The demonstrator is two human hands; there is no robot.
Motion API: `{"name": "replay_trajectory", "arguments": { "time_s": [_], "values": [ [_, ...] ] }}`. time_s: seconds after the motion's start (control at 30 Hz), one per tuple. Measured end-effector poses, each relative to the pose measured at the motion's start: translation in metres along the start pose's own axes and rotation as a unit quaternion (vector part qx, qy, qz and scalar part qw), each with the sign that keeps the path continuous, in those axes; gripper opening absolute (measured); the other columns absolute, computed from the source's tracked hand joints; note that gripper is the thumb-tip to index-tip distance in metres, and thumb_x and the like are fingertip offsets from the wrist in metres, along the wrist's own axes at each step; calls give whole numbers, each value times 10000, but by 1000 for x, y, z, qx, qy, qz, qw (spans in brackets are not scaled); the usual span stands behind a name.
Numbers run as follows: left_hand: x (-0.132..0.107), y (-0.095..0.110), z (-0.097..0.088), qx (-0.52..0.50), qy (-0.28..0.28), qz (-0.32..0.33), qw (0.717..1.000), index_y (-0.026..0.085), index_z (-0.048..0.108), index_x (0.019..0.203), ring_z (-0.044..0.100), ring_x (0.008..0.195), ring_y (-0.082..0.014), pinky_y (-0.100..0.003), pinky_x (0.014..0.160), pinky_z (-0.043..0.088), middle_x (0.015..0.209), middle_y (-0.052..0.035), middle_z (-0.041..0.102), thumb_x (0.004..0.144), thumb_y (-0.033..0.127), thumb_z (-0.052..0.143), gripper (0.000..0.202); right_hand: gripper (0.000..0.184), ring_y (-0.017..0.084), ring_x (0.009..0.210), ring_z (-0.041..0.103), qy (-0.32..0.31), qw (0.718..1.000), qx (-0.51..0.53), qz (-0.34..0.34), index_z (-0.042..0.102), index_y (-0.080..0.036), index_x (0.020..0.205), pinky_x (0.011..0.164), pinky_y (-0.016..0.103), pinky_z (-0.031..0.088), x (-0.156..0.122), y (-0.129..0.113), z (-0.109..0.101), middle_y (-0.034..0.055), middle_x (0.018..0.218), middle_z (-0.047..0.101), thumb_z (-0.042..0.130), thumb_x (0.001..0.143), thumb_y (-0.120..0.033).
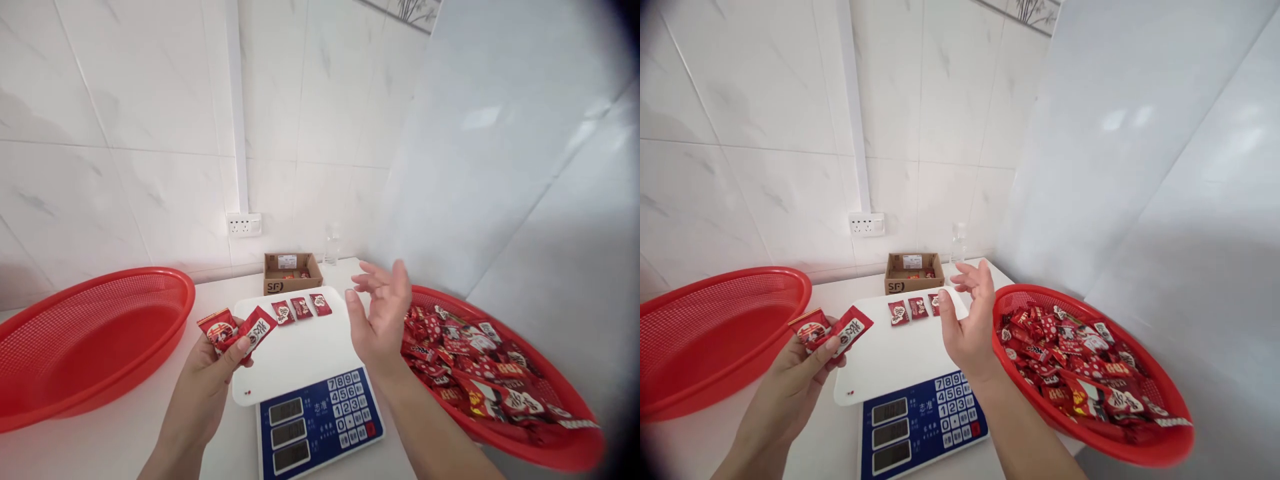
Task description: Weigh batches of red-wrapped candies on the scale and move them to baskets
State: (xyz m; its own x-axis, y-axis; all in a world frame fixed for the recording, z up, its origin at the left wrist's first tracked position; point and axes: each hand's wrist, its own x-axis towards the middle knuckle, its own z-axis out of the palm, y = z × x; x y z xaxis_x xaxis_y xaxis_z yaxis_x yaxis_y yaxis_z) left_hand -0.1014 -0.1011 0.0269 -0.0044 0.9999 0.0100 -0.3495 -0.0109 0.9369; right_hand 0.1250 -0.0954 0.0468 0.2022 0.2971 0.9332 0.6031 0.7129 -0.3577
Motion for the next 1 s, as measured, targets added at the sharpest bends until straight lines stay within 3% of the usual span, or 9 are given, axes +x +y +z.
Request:
{"name": "replay_trajectory", "arguments": {
  "time_s": [0.1,0.2,0.3,0.4,0.57,0.73,0.87,0.93,1.0],
  "values": [
    [-3,-4,3,8,-1,4,1000,217,591,857,565,689,-113,-198,583,482,819,23,641,565,433,824,431,465,169,959,562,-71,986,91,123,394,-343,1306,856,381,462,-11,-17,-4,40,1081,577,536,879,-226],
    [-10,-9,10,74,-37,-17,996,195,596,853,570,643,-125,-238,603,489,750,13,638,598,440,797,407,304,161,909,583,-264,883,221,319,536,-283,1149,817,340,478,-32,-33,0,39,1031,617,585,852,-327],
    [-16,-13,20,149,-110,-31,982,189,604,869,579,653,-148,-278,638,502,731,4,636,647,441,749,366,251,153,803,586,-286,810,281,428,596,-232,969,735,307,477,-49,-37,8,23,894,647,634,794,-409],
    [-18,-10,25,210,-114,-20,971,195,609,909,586,662,-167,-301,645,502,760,-12,638,700,500,668,375,249,140,727,566,-261,810,259,456,610,-215,902,682,292,459,-51,-22,6,10,819,643,617,783,-433],
    [-11,-2,14,209,16,3,978,239,568,1071,628,748,-199,-349,723,500,897,-23,626,748,581,565,471,374,158,746,582,-293,842,84,446,565,-211,1125,648,302,466,-44,30,-12,26,895,653,510,800,-390],
    [-8,-2,8,182,-47,8,982,227,494,1084,612,784,-206,-342,681,523,899,-42,626,738,527,611,473,303,161,653,591,-329,848,-54,412,553,-212,1088,663,328,485,-45,63,-14,-27,699,624,455,824,-324],
    [-8,-6,13,273,-99,3,957,245,495,1150,578,694,-176,-285,588,490,906,-41,640,788,456,572,426,300,224,1005,583,-311,867,-93,378,597,-197,1079,887,401,440,-46,57,-10,79,1083,642,499,808,-282],
    [-8,-9,16,309,-131,15,942,259,543,1159,563,700,-179,-270,582,479,851,-26,641,803,421,553,391,342,234,1182,483,-304,879,-93,355,581,-204,1144,972,406,386,-45,39,-9,96,1272,553,508,823,-295],
    [-9,-13,18,326,-157,24,932,274,577,1171,554,693,-180,-263,586,462,825,-16,642,806,391,552,384,378,215,1165,504,-338,877,-23,340,550,-230,1203,949,388,417,-44,15,-7,80,1278,556,516,844,-345]
  ]
}}
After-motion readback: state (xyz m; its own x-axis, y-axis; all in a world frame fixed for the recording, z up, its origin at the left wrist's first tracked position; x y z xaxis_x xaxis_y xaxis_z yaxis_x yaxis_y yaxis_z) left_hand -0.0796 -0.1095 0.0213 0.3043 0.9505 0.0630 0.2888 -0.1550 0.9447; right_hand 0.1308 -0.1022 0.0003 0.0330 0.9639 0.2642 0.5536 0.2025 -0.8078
